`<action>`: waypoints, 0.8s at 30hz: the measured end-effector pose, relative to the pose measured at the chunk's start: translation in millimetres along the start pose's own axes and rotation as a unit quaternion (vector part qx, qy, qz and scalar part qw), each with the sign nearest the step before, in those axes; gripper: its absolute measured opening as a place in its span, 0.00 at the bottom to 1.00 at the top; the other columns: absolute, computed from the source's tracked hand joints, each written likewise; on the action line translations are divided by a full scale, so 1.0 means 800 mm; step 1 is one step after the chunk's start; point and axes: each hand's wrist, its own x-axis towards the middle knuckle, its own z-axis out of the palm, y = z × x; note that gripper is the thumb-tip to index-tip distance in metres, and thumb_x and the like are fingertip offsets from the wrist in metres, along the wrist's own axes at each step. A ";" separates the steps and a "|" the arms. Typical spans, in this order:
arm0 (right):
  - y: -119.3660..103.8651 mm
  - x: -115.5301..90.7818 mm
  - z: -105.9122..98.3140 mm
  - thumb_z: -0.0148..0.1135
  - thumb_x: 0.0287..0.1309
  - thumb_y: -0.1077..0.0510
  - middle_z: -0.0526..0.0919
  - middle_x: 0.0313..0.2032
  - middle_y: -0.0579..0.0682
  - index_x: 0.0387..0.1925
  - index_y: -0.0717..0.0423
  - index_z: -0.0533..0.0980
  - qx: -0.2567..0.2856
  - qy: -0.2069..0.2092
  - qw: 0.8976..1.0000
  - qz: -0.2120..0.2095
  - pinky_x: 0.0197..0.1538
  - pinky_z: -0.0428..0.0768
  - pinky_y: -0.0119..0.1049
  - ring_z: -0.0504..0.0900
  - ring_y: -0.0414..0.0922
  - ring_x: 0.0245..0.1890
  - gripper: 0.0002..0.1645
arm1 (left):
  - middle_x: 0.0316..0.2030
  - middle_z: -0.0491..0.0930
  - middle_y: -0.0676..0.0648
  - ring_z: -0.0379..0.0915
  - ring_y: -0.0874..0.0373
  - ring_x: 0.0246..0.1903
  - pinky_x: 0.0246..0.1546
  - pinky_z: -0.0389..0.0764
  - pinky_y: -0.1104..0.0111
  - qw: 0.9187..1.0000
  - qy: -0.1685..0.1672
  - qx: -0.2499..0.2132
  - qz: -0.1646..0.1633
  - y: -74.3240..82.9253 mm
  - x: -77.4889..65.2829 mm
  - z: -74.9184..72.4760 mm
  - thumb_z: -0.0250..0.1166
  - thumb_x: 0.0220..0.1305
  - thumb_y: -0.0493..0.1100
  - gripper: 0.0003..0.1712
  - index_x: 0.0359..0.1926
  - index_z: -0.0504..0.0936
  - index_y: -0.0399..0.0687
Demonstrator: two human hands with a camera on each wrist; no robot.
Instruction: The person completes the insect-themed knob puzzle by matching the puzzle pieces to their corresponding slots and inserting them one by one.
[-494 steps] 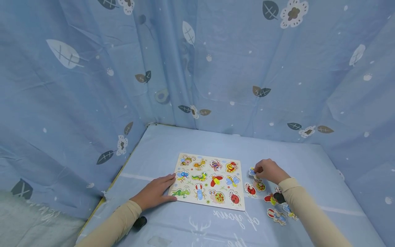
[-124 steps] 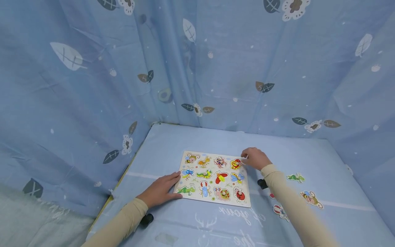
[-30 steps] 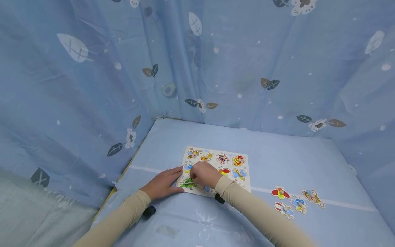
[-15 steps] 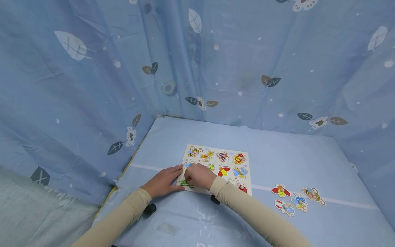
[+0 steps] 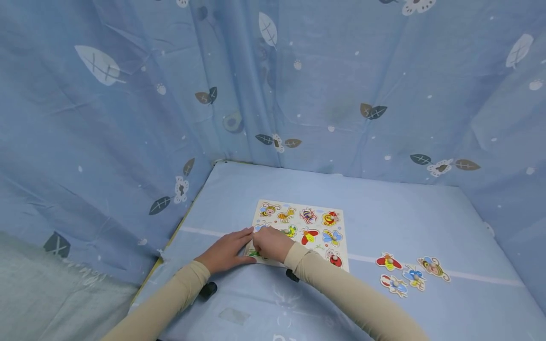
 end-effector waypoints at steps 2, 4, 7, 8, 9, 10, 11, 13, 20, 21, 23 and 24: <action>-0.001 0.000 0.000 0.69 0.53 0.64 0.80 0.15 0.37 0.18 0.48 0.83 0.000 0.000 1.000 -0.006 0.21 0.66 0.21 0.68 0.32 0.17 0.12 | 0.74 0.58 0.50 0.59 0.50 0.71 0.69 0.68 0.54 1.000 0.002 0.001 0.001 0.000 0.000 0.000 0.63 0.58 0.68 0.48 0.73 0.62 0.52; -0.001 -0.001 0.001 0.68 0.54 0.64 0.78 0.13 0.37 0.17 0.49 0.83 0.006 -0.001 1.000 -0.005 0.20 0.63 0.21 0.65 0.32 0.15 0.13 | 0.74 0.58 0.49 0.59 0.50 0.71 0.69 0.68 0.53 1.000 0.003 -0.001 0.001 -0.001 -0.001 0.000 0.63 0.58 0.68 0.49 0.73 0.62 0.50; 0.001 -0.002 0.004 0.67 0.55 0.65 0.76 0.12 0.36 0.17 0.49 0.84 0.013 -0.002 1.000 -0.001 0.19 0.62 0.20 0.63 0.32 0.14 0.13 | 0.74 0.59 0.49 0.59 0.49 0.71 0.69 0.68 0.53 1.000 0.002 -0.007 0.003 -0.001 -0.001 0.001 0.63 0.59 0.68 0.49 0.73 0.62 0.48; 0.001 -0.002 0.005 0.67 0.55 0.65 0.76 0.12 0.36 0.17 0.49 0.84 0.016 -0.004 1.000 -0.001 0.19 0.61 0.20 0.63 0.32 0.14 0.13 | 0.74 0.58 0.49 0.59 0.50 0.71 0.69 0.68 0.54 1.000 0.000 -0.007 0.002 -0.001 -0.001 0.002 0.63 0.59 0.68 0.49 0.73 0.62 0.48; 0.001 -0.002 0.006 0.67 0.54 0.65 0.78 0.13 0.36 0.18 0.49 0.84 0.018 -0.005 1.000 0.002 0.19 0.62 0.20 0.64 0.31 0.14 0.13 | 0.74 0.58 0.49 0.59 0.50 0.71 0.69 0.68 0.54 1.000 -0.001 -0.007 0.001 -0.001 -0.002 0.003 0.63 0.59 0.69 0.49 0.73 0.62 0.48; 0.001 -0.003 0.007 0.68 0.54 0.65 0.79 0.14 0.36 0.19 0.49 0.85 0.020 -0.005 1.000 0.003 0.20 0.64 0.19 0.65 0.30 0.15 0.12 | 0.74 0.58 0.50 0.59 0.50 0.71 0.69 0.68 0.54 1.000 -0.002 -0.008 0.000 -0.001 -0.002 0.003 0.63 0.59 0.69 0.49 0.73 0.62 0.49; 0.001 -0.003 0.009 0.68 0.54 0.65 0.81 0.15 0.37 0.20 0.48 0.85 0.023 -0.005 1.000 0.004 0.21 0.65 0.19 0.67 0.30 0.16 0.11 | 0.74 0.59 0.50 0.59 0.50 0.71 0.69 0.68 0.55 1.000 -0.002 -0.007 -0.001 -0.001 -0.003 0.005 0.63 0.58 0.69 0.49 0.73 0.62 0.49; 0.001 -0.003 0.011 0.68 0.54 0.64 0.83 0.17 0.37 0.21 0.48 0.86 0.027 -0.003 1.000 0.007 0.22 0.67 0.19 0.69 0.30 0.17 0.11 | 0.74 0.59 0.50 0.59 0.50 0.71 0.69 0.68 0.55 1.000 -0.002 -0.008 -0.005 -0.001 -0.004 0.006 0.63 0.58 0.68 0.49 0.73 0.62 0.49; 0.002 -0.004 0.008 0.68 0.55 0.64 0.83 0.17 0.38 0.21 0.48 0.85 0.028 0.008 1.000 0.004 0.20 0.66 0.20 0.69 0.30 0.16 0.11 | 0.74 0.59 0.50 0.60 0.50 0.71 0.69 0.68 0.54 1.000 0.003 0.000 -0.001 0.001 -0.003 0.003 0.63 0.58 0.68 0.48 0.73 0.63 0.49; 0.003 -0.005 0.008 0.68 0.55 0.64 0.83 0.18 0.37 0.21 0.48 0.85 0.029 0.009 1.000 0.003 0.20 0.66 0.20 0.69 0.30 0.16 0.11 | 0.74 0.59 0.50 0.60 0.50 0.71 0.69 0.68 0.54 1.000 0.004 0.000 -0.001 0.001 -0.002 0.003 0.63 0.58 0.68 0.48 0.73 0.63 0.49; 0.005 -0.005 0.008 0.68 0.55 0.64 0.83 0.19 0.37 0.23 0.48 0.86 0.036 0.008 0.999 0.004 0.21 0.66 0.20 0.69 0.30 0.16 0.09 | 0.74 0.59 0.50 0.60 0.50 0.71 0.69 0.68 0.54 1.000 0.005 -0.001 -0.002 0.000 -0.002 0.002 0.63 0.58 0.68 0.48 0.72 0.63 0.49; 0.006 -0.005 0.010 0.68 0.55 0.63 0.83 0.19 0.37 0.24 0.48 0.86 0.039 0.008 0.999 0.004 0.21 0.67 0.19 0.69 0.30 0.16 0.09 | 0.74 0.59 0.50 0.60 0.50 0.71 0.69 0.68 0.54 1.000 0.004 -0.001 -0.003 0.000 -0.002 0.002 0.63 0.58 0.68 0.48 0.72 0.63 0.49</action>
